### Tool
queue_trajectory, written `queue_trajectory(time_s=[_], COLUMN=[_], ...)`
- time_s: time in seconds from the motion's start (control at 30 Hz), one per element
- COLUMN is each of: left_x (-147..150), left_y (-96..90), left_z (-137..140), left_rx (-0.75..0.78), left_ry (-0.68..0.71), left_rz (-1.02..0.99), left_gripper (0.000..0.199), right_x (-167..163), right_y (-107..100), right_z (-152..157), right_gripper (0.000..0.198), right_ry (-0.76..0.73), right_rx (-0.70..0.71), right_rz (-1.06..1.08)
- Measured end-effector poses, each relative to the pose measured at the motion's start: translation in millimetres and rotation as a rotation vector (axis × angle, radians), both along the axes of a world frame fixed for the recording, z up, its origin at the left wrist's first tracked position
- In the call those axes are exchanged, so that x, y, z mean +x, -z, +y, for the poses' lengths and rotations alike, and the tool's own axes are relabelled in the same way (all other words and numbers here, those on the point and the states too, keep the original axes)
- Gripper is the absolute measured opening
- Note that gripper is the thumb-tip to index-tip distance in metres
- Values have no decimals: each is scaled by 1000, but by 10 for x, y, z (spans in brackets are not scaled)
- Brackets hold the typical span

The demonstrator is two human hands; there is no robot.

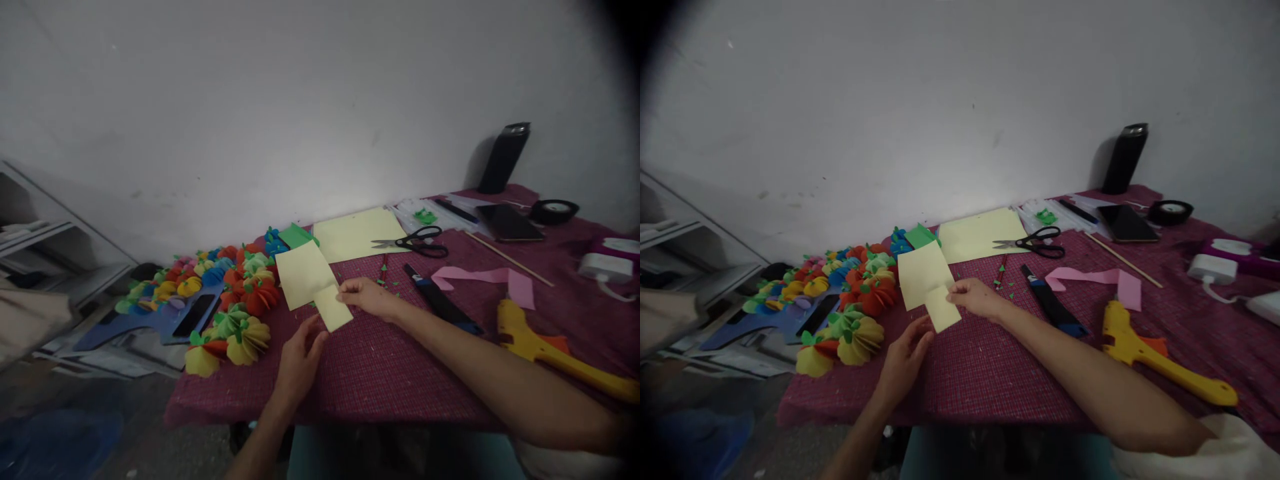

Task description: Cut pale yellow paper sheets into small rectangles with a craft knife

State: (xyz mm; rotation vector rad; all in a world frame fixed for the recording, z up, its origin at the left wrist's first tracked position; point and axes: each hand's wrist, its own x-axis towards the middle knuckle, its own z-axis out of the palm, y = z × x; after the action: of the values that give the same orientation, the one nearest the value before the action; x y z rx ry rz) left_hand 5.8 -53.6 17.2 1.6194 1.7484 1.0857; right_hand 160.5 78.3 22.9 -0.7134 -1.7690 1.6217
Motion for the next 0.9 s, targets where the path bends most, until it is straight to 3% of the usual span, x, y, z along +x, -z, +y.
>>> queue_trajectory(time_s=[0.13,0.23,0.3,0.43,0.53,0.63,0.77,0.83,0.9], left_x=[-90,-36,97,459,564,405,59,-23,-27], left_y=[174,265,247,72,-5,39,69,36,4], left_z=[-96,5,120,276,194,-4,-160,-143,-90], left_rx=[22,-19,-23,1,67,103,52,6,-36], left_ry=[-155,-181,-89,294,386,268,-185,-223,-187], left_rz=[665,842,835,673,540,290,-383,-665,-816], left_gripper=[62,69,69,64,55,35,33,38,38], right_x=[33,45,54,97,134,115,-68,-193,-300], right_y=[37,49,46,9,-21,-15,5,-8,-32], right_z=[115,160,176,219,255,221,-32,-208,-360], right_gripper=[18,20,21,21,18,19,19,18,18], right_ry=[198,231,245,302,353,344,201,124,73], right_rx=[-130,-133,-127,-125,-171,-220,-265,-246,-211], right_rz=[58,129,181,259,308,277,147,94,75])
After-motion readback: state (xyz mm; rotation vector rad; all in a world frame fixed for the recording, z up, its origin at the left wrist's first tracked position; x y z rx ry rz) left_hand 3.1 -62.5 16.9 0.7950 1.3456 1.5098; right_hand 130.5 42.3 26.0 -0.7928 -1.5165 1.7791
